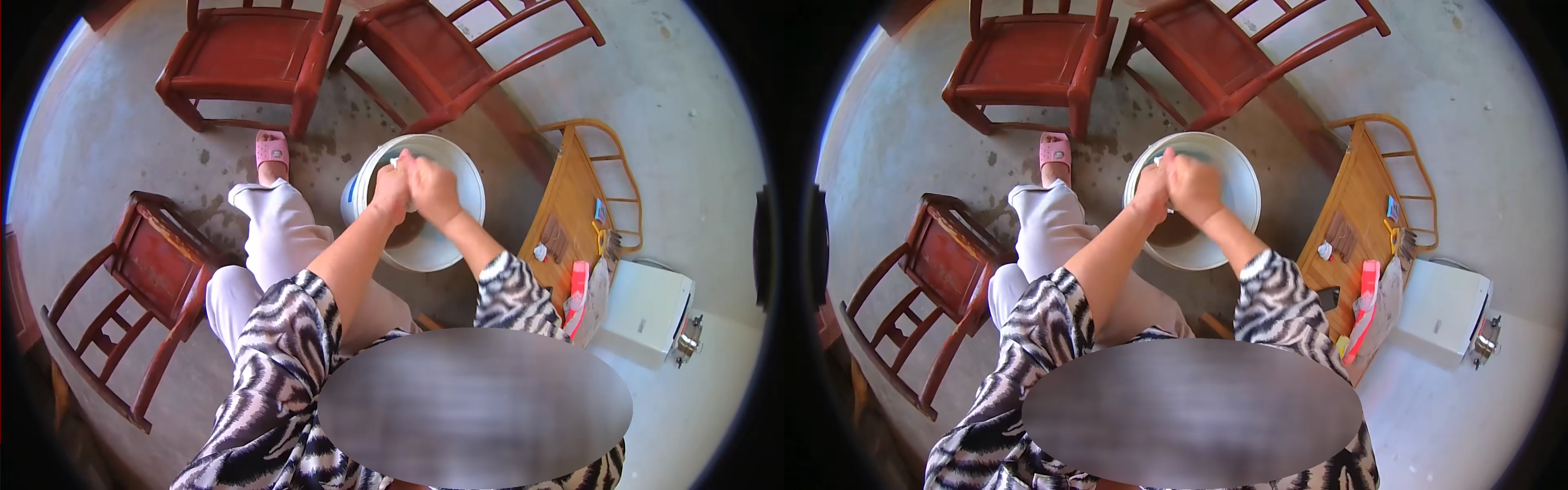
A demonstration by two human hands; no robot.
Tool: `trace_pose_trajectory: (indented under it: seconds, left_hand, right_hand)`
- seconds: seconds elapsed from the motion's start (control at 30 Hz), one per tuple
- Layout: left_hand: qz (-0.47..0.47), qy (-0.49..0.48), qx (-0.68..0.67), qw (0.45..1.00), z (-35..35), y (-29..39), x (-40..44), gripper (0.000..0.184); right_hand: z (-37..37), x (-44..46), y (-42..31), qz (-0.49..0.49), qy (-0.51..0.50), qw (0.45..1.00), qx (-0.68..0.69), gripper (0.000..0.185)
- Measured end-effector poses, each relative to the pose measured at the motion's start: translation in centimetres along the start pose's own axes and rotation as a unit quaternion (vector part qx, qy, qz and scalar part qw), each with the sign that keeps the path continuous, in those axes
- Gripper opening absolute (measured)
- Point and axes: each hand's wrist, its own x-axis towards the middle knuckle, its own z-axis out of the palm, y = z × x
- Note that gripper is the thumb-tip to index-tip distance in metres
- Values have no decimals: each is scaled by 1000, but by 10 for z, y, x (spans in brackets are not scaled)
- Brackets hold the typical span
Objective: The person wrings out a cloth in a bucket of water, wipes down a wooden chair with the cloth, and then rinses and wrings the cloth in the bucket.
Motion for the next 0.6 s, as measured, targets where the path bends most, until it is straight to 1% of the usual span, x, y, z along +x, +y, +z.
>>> trace_pose_trajectory:
  seconds: [0.03,0.07,0.1,0.13,0.17,0.2,0.27,0.3,0.33,0.37,0.4,0.43,0.47,0.53,0.6]
  left_hand:
    - [-20,-1,-49,999,-2,-5,5,41]
    - [-43,-2,-98,994,-3,-12,8,41]
    - [-54,-9,-67,996,-1,-7,0,41]
    - [-53,-9,-67,996,-1,-8,0,41]
    - [-33,-14,-45,998,4,-11,-3,42]
    - [-11,-19,-22,1000,7,-12,-2,42]
    - [-11,-28,-42,999,9,-14,-2,43]
    - [-14,-22,-53,998,7,-17,2,44]
    - [-18,-14,-66,998,5,-16,3,46]
    - [-24,-15,-89,996,4,-16,4,40]
    - [-23,-12,-89,996,1,-14,3,40]
    - [-20,-53,-72,996,0,-12,1,34]
    - [-16,-96,-55,994,-1,-10,0,29]
    - [-19,-80,-66,994,2,-6,-4,26]
    - [-21,-64,-78,995,3,-7,-3,23]
  right_hand:
    - [-5,-1,-15,-30,-6,1000,-8,32]
    - [-4,-4,-10,-28,-9,1000,-9,32]
    - [1,-7,0,-11,5,1000,-3,32]
    - [5,-6,12,2,20,1000,2,32]
    - [2,-2,30,123,-61,989,-53,33]
    - [3,-3,34,125,-57,989,-56,33]
    - [6,-5,41,156,-38,987,-29,34]
    - [11,-7,55,193,-20,978,81,33]
    - [6,-6,60,191,-18,978,84,33]
    - [1,-8,64,282,-11,913,294,33]
    - [-4,-7,62,358,-4,797,486,33]
    - [-8,-7,59,347,35,771,533,29]
    - [-11,-6,55,347,35,771,533,29]
    - [-16,-3,50,371,75,758,531,28]
    - [-20,1,41,389,91,752,524,27]
